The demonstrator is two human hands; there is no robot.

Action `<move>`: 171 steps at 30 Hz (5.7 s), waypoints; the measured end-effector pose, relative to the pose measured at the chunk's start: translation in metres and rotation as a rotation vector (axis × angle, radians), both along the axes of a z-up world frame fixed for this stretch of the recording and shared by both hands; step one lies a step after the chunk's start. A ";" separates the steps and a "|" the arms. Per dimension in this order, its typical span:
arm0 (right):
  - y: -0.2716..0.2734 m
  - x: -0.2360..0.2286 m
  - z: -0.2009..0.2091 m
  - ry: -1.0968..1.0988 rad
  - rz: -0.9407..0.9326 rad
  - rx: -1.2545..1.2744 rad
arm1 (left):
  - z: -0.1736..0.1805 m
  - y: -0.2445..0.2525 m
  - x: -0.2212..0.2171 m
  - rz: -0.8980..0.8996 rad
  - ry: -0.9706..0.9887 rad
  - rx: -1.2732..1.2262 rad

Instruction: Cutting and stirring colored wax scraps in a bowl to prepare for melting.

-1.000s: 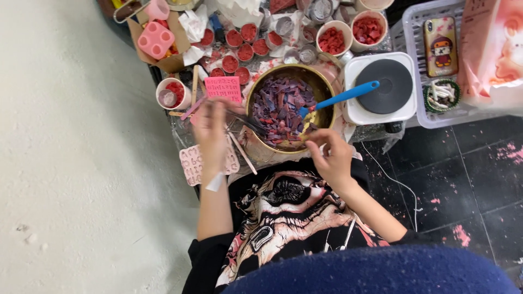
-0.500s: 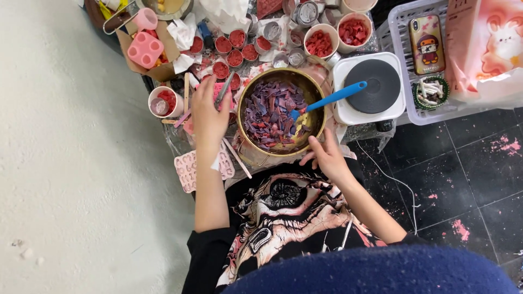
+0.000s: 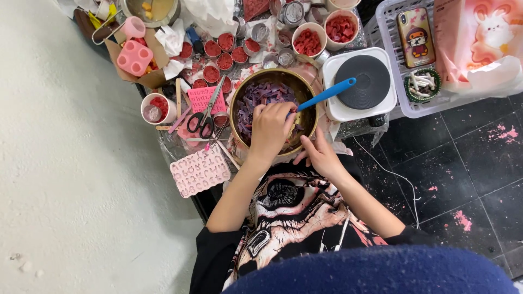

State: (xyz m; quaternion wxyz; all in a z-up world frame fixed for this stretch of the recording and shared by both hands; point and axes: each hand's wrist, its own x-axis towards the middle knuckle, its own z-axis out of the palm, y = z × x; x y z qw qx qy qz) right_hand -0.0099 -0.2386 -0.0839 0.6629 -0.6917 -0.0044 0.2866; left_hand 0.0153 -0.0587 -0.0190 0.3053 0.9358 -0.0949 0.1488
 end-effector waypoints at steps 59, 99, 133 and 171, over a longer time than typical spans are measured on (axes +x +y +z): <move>-0.114 0.021 0.079 -0.098 -0.403 0.198 | 0.062 -0.009 0.057 0.014 -0.218 -0.536; -0.134 0.041 0.048 -0.169 -0.426 0.103 | -0.048 0.037 -0.036 0.229 0.237 0.356; -0.094 0.017 0.079 -1.006 -0.593 -0.645 | -0.017 0.013 -0.037 -0.084 0.524 0.170; -0.102 0.062 0.123 -1.004 -0.040 -0.827 | 0.033 -0.066 0.206 -0.451 0.468 -0.828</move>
